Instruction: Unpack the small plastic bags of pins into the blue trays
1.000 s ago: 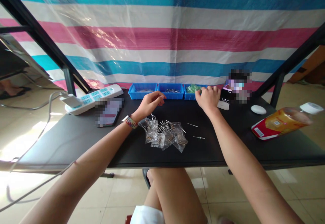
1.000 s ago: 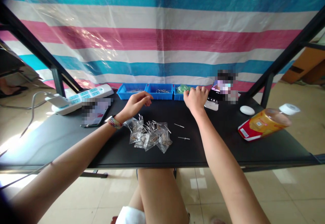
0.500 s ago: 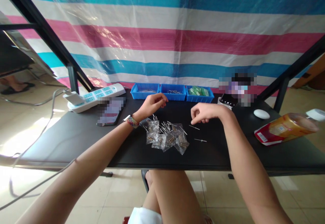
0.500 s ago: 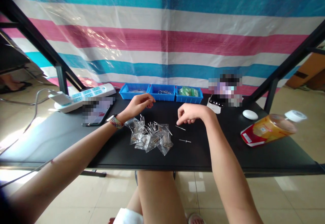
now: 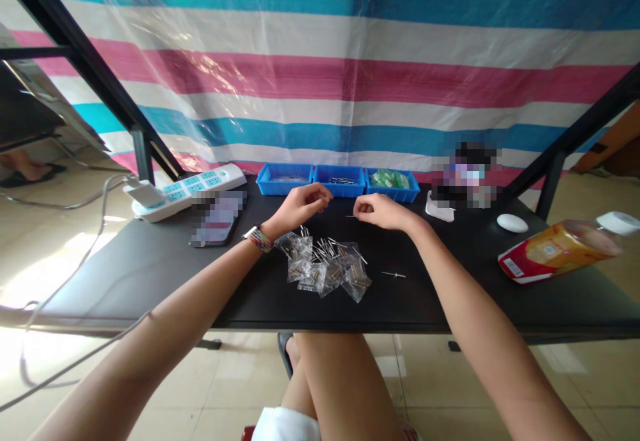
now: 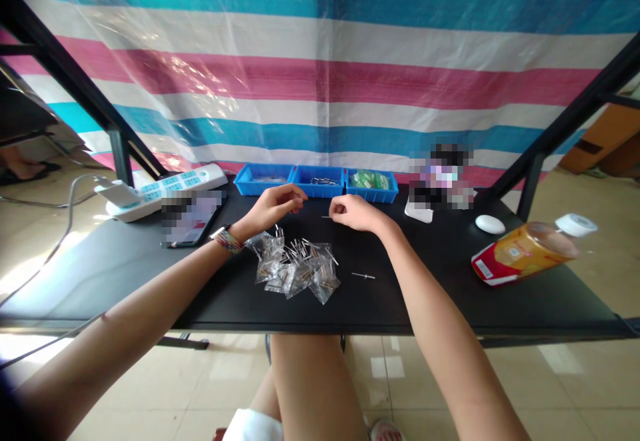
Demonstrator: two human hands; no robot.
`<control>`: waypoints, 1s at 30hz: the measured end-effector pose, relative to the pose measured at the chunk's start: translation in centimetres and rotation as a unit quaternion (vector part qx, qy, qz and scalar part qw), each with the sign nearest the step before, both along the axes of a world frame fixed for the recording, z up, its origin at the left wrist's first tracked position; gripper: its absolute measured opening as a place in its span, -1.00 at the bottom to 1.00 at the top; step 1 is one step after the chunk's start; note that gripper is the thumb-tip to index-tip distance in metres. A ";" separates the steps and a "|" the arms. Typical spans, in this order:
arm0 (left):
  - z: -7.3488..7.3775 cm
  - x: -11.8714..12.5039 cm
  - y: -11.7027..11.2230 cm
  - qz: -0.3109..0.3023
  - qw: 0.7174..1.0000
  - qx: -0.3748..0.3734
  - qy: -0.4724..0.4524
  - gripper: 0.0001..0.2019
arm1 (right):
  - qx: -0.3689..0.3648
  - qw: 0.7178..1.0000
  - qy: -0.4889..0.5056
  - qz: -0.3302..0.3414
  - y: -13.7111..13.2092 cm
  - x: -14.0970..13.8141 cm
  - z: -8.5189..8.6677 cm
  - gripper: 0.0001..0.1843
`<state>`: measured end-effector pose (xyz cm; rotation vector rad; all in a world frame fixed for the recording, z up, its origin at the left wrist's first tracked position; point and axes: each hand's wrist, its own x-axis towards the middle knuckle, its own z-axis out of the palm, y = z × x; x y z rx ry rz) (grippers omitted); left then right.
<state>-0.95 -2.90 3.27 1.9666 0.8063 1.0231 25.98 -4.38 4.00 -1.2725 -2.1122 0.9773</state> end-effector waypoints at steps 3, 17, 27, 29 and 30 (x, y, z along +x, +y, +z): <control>0.1 0.2 -0.2 -0.013 1.000 0.022 0.017 -0.72 | -0.009 0.986 0.164 -0.028 0.1 -2.0 -0.9 -0.80; -0.7 0.2 0.6 0.044 0.999 0.031 0.006 -0.62 | -0.017 0.931 0.352 -0.096 -0.2 -4.9 -1.6 -0.54; -0.2 0.0 0.2 0.022 0.999 0.029 -0.010 -0.64 | -0.017 0.936 0.332 -0.117 0.4 -4.9 -2.6 -0.45; -0.2 -0.1 0.2 0.023 0.999 0.043 -0.001 -0.65 | -0.019 0.936 0.333 -0.115 0.3 -5.0 -2.6 -0.48; -0.2 -0.1 0.2 0.023 0.999 0.049 0.003 -0.64 | -0.024 0.934 0.338 -0.115 0.2 -5.1 -2.5 -0.50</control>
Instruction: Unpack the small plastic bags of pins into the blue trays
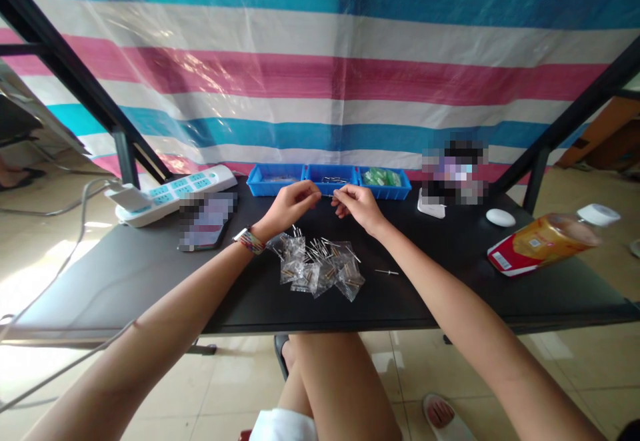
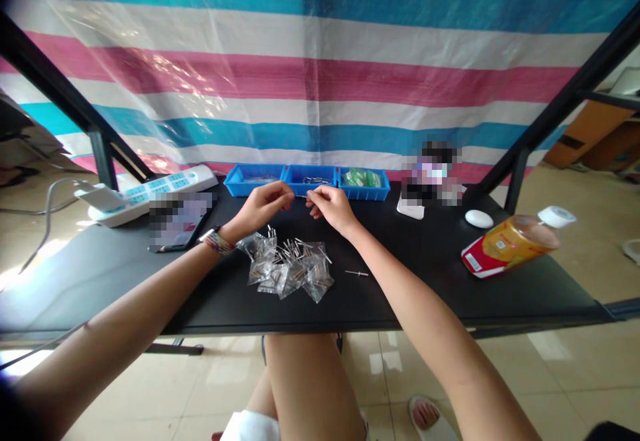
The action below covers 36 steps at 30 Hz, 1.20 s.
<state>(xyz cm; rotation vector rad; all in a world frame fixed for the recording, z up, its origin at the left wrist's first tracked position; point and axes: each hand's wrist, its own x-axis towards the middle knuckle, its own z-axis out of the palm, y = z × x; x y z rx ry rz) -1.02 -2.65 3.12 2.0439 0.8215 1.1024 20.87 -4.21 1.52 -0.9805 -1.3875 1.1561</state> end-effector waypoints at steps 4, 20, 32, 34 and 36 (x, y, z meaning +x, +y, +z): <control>0.1 0.1 0.0 0.008 1.000 0.019 0.020 -0.58 | -0.021 0.999 0.041 0.004 -0.5 -0.2 0.4 -0.60; 0.0 0.0 0.2 0.023 0.998 0.020 0.063 -0.48 | -0.040 0.997 0.065 0.006 -1.0 -0.1 0.9 -0.73; -0.1 -0.1 0.2 0.023 0.999 -0.003 0.040 -0.45 | -0.044 0.985 0.090 -0.142 1.7 0.1 0.7 -0.70; -0.2 -0.1 0.3 0.020 0.999 -0.003 0.043 -0.46 | -0.036 0.988 0.055 -0.142 1.8 0.2 0.5 -0.68; -0.3 -0.2 0.4 0.020 0.999 0.005 0.048 -0.47 | -0.015 0.990 0.003 -0.141 1.7 0.5 0.4 -0.72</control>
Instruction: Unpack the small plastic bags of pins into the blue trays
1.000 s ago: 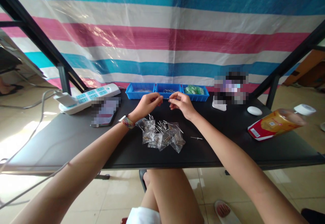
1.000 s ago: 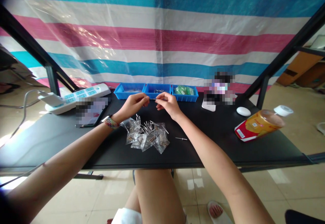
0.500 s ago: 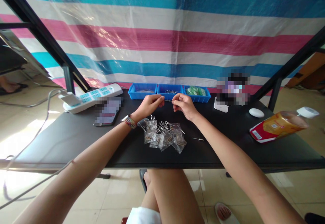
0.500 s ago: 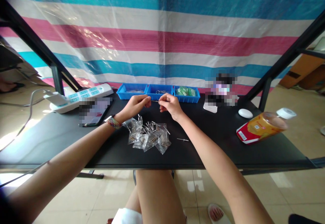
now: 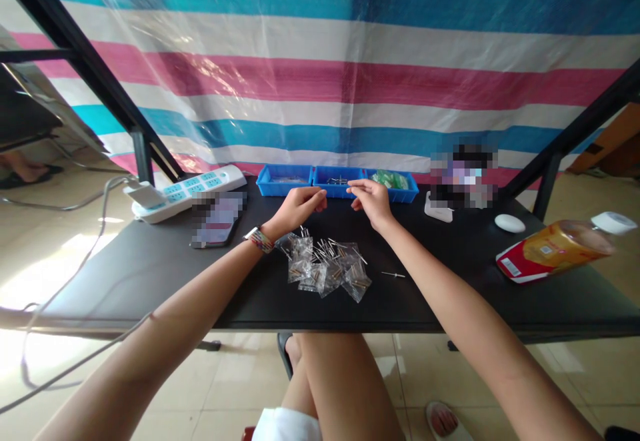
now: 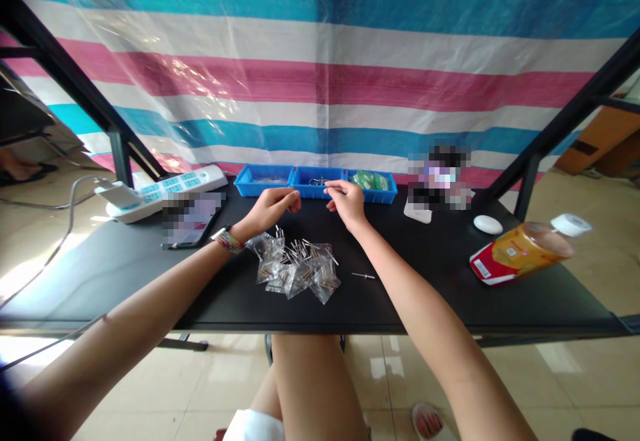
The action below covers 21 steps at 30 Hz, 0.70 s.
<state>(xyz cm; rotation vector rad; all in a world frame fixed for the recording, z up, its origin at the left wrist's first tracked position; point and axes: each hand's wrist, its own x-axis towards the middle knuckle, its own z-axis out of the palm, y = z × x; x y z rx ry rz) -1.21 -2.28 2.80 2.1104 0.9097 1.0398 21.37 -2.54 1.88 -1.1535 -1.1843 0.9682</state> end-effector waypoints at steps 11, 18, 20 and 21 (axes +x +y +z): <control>-0.1 0.0 0.0 -0.018 0.999 0.010 0.033 -0.45 | -0.018 0.906 -0.277 0.319 -1.8 1.4 1.8 -0.74; -0.2 -0.1 0.0 -0.013 0.999 0.010 0.050 -0.45 | 0.023 0.875 -0.353 0.329 -3.6 -0.5 1.6 -0.79; -0.2 -0.1 0.0 -0.012 0.999 0.009 0.050 -0.45 | 0.037 0.873 -0.360 0.327 -3.9 -0.9 1.4 -0.80; -0.2 -0.1 0.0 -0.011 0.999 0.008 0.049 -0.45 | 0.041 0.874 -0.360 0.323 -4.0 -1.0 1.3 -0.81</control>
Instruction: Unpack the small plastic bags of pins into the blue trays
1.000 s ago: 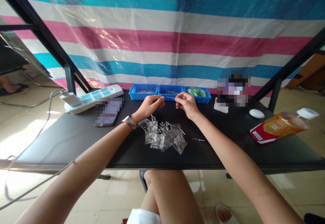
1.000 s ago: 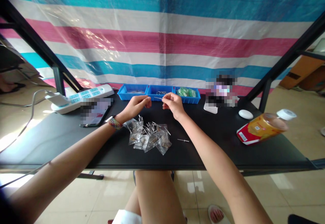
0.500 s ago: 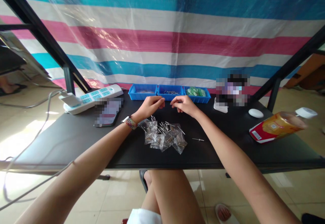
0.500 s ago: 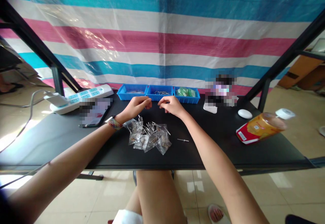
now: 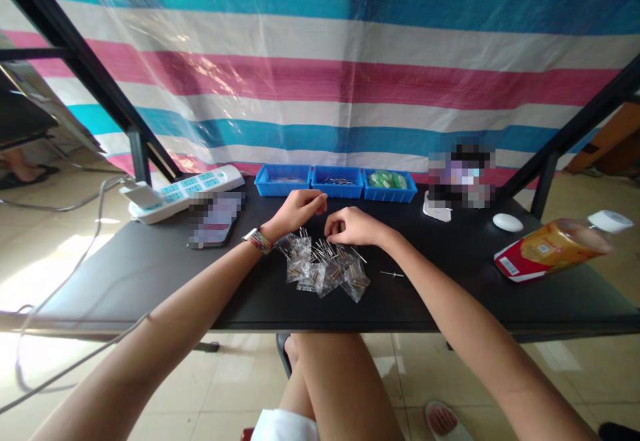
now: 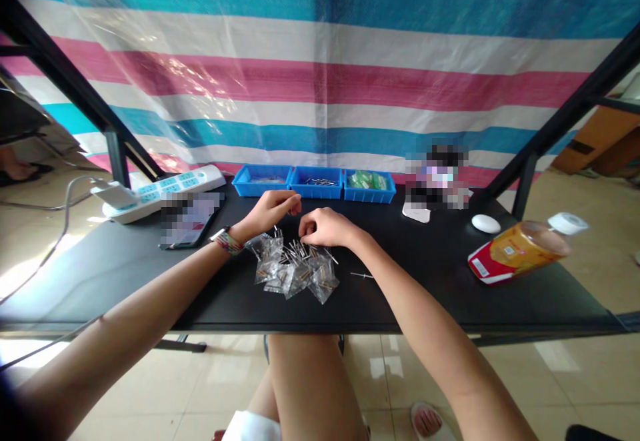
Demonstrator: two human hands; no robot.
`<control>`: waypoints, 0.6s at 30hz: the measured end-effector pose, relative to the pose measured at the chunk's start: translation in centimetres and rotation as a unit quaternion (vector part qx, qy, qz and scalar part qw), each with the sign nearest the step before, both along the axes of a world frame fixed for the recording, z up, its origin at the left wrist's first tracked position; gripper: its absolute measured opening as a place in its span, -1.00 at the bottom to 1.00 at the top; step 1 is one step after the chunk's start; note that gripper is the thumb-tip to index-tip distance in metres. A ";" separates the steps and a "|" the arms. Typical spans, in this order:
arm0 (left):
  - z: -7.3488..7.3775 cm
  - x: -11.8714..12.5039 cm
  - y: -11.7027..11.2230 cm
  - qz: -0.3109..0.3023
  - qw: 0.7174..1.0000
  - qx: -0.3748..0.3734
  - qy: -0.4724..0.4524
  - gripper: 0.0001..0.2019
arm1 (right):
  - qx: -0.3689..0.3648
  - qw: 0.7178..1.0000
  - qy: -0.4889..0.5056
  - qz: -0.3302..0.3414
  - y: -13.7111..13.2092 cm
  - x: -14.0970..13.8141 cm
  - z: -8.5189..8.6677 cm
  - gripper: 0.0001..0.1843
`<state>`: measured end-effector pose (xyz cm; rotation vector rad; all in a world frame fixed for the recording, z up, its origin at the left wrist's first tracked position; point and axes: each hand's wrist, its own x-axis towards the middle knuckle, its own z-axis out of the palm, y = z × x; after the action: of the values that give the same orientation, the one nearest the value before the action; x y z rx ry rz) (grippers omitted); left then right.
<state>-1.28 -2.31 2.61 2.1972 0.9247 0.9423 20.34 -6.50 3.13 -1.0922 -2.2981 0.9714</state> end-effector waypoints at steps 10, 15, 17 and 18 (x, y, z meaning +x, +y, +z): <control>-0.2 0.0 0.1 -0.007 1.000 -0.023 -0.021 -0.49 | -0.020 0.983 0.152 -0.106 1.0 0.0 -0.5 -0.92; 0.5 0.4 -0.6 -0.053 0.993 -0.079 -0.065 -0.60 | -0.123 0.912 0.341 -0.193 1.4 0.6 0.1 -0.79; 0.5 0.5 -0.7 -0.053 0.993 -0.080 -0.071 -0.62 | -0.145 0.886 0.385 -0.215 1.5 0.6 0.0 -0.69; 0.5 0.5 -0.7 -0.047 0.993 -0.076 -0.074 -0.63 | -0.152 0.878 0.396 -0.222 1.6 0.5 -0.1 -0.66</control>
<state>-0.74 -2.99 3.12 1.9954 0.7901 0.9439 20.86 -4.94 3.06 -1.0054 -1.2011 1.2933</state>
